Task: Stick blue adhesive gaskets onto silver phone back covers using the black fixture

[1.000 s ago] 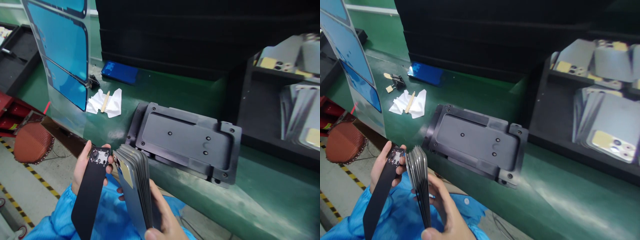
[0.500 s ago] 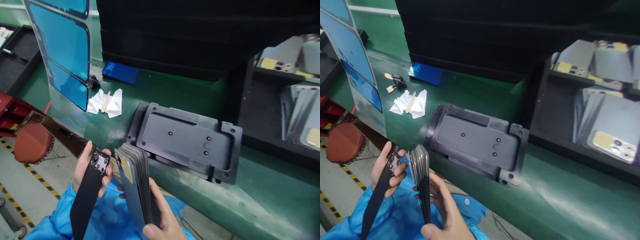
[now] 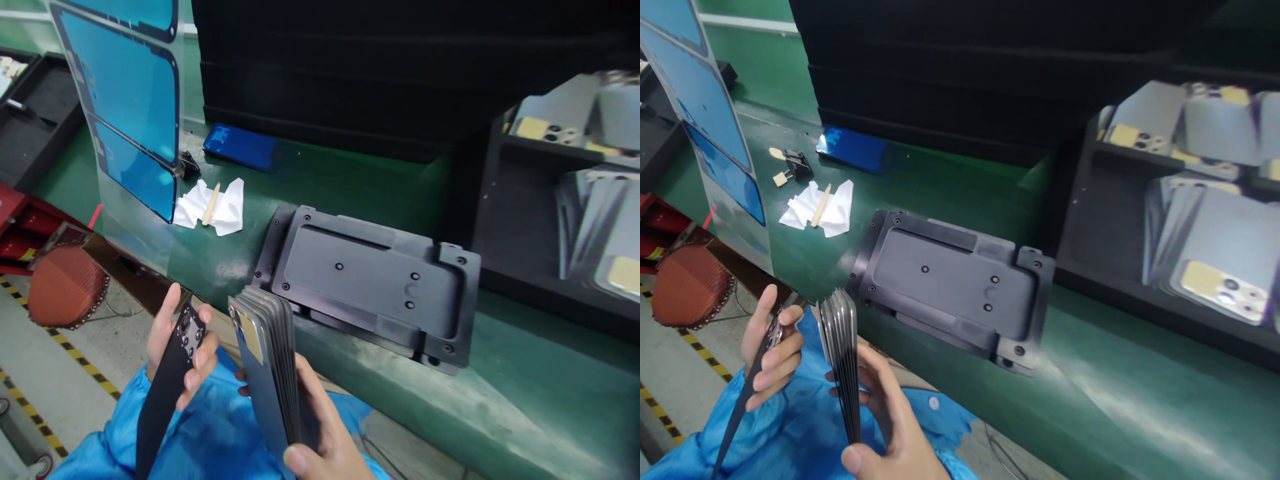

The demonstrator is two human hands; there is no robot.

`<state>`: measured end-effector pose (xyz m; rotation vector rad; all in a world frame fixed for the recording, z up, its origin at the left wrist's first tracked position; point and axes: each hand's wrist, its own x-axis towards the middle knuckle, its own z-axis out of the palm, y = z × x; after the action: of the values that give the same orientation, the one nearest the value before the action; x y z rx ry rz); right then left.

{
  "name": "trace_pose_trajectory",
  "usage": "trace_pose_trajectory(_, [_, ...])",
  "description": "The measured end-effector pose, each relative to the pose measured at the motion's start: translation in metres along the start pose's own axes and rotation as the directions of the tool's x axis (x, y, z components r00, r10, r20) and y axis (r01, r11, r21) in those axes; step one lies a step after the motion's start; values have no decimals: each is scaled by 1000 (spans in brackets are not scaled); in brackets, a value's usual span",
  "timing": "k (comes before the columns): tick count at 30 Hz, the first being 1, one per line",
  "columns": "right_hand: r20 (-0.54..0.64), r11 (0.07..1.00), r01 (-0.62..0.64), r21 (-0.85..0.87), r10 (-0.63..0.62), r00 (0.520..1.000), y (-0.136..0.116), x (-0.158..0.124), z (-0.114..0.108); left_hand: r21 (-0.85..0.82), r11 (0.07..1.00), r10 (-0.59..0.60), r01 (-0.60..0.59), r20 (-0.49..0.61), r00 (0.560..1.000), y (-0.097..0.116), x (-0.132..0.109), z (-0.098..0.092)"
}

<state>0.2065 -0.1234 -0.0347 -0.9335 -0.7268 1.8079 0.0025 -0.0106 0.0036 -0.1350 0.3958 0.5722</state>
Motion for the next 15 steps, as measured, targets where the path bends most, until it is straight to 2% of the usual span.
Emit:
trace_pose_trajectory(4, [45, 995, 87, -57, -84, 995, -8, 6, 2, 61, 998, 22, -23, 10, 1000, 2, 3, 1])
trace_pose_trajectory(7, [-1, 962, 179, -206, -183, 983, -10, 7, 5, 117, 982, 153, -147, -40, 987, 3, 4, 5])
trace_pose_trajectory(9, [-67, 906, 244, -347, -284, 957, -8, 4, 7, 193, 948, 279, -251, -130, 952, 0, 4, 10])
trace_pose_trajectory(11, [-111, 819, 279, -502, -381, 918, -6, 0, 10, 306, 875, 449, -374, -227, 864, -9, 4, 16])
trace_pose_trajectory(12, [-114, 764, 286, -579, -424, 899, -6, -1, 13, 372, 819, 545, -436, -270, 793, -16, 5, 18])
trace_pose_trajectory(15, [-61, 556, 341, -758, -581, 812, -3, 4, 24, 558, 625, 772, -546, -341, 536, -42, 10, 23])
